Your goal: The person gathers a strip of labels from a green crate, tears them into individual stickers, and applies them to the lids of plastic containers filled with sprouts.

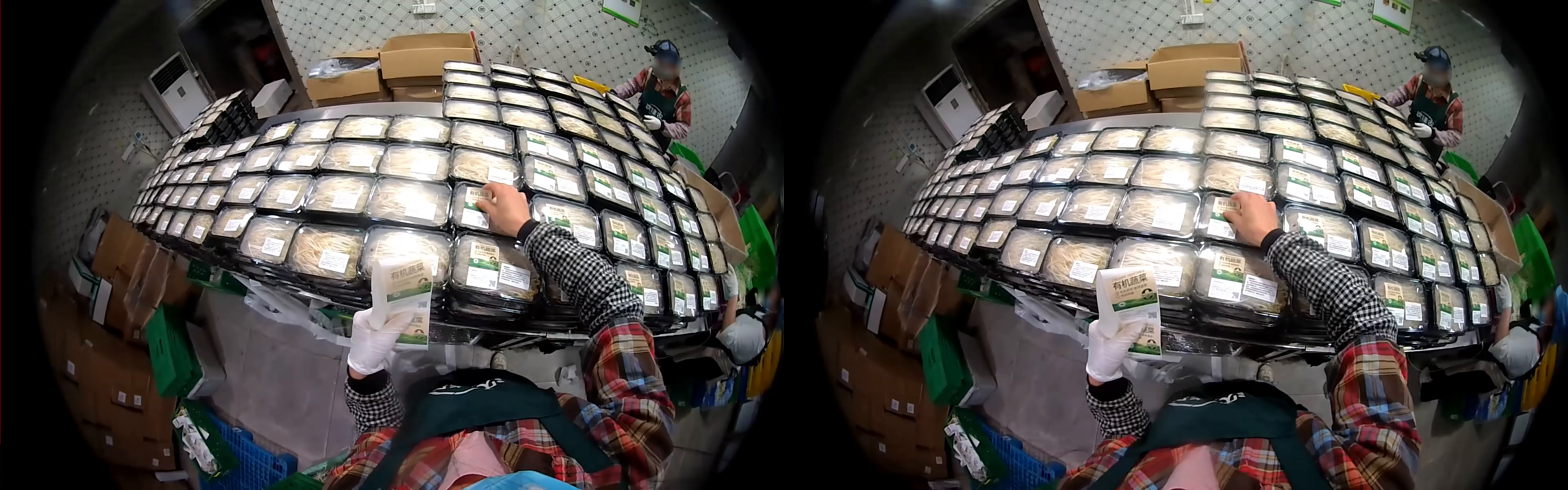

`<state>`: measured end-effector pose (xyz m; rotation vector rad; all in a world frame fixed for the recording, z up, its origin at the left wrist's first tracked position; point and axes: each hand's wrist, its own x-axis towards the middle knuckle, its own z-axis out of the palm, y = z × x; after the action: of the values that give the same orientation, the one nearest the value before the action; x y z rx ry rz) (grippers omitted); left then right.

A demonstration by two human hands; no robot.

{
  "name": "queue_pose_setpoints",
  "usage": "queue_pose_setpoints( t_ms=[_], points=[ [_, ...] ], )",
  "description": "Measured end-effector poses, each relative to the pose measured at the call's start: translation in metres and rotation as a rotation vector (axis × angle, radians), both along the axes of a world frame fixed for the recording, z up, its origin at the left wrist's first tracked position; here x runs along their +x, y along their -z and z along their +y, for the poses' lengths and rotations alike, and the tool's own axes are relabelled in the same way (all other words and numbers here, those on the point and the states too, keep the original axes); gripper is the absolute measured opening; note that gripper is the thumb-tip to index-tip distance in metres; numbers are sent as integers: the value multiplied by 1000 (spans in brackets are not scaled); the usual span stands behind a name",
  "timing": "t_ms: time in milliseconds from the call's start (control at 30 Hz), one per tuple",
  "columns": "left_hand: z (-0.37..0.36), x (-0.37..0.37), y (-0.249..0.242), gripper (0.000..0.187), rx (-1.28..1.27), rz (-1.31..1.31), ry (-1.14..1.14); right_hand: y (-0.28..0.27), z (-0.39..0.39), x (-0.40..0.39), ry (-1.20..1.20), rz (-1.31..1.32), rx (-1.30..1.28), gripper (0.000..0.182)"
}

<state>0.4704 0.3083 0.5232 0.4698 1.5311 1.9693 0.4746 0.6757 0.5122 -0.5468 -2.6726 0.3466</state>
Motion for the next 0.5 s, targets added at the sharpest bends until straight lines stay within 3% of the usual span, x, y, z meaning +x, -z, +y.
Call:
queue_pose_setpoints(
  t_ms=[67, 100, 167, 200, 300, 367, 400, 433, 467, 500],
  points=[
    [-3, 0, 4, 21, 17, -16, -36, -17, -16, 6, -26, -188, 219, 58],
    [-4, 0, 4, 21, 27, -27, -53, -19, -18, 10, -96, -44, 402, 63],
    [-4, -3, 13, 22, 24, -58, -20, -21, -10, 15, -220, -160, 556, 68],
    [1, -4, 14, 23, 31, -70, -12, -47, -25, 16, -174, -447, 456, 66],
    [21, -6, 21, 24, 73, -147, 31, -59, -55, 17, -555, -166, -378, 52],
    [29, -13, 27, 24, -22, 21, 118, -88, -109, 35, -733, -62, -984, 33],
    [28, -14, 16, 29, -32, -40, 166, -97, -127, 45, -673, -63, -845, 26],
    [30, -11, 3, 31, 18, 77, 32, -100, -141, 52, -610, -65, -707, 19],
    [35, -6, -10, 33, 70, 193, -101, -93, -151, 54, -728, 225, -420, 16],
    [38, -3, -21, 35, 170, 256, -165, -95, -159, 57, -718, 265, -341, 14]
  ],
)
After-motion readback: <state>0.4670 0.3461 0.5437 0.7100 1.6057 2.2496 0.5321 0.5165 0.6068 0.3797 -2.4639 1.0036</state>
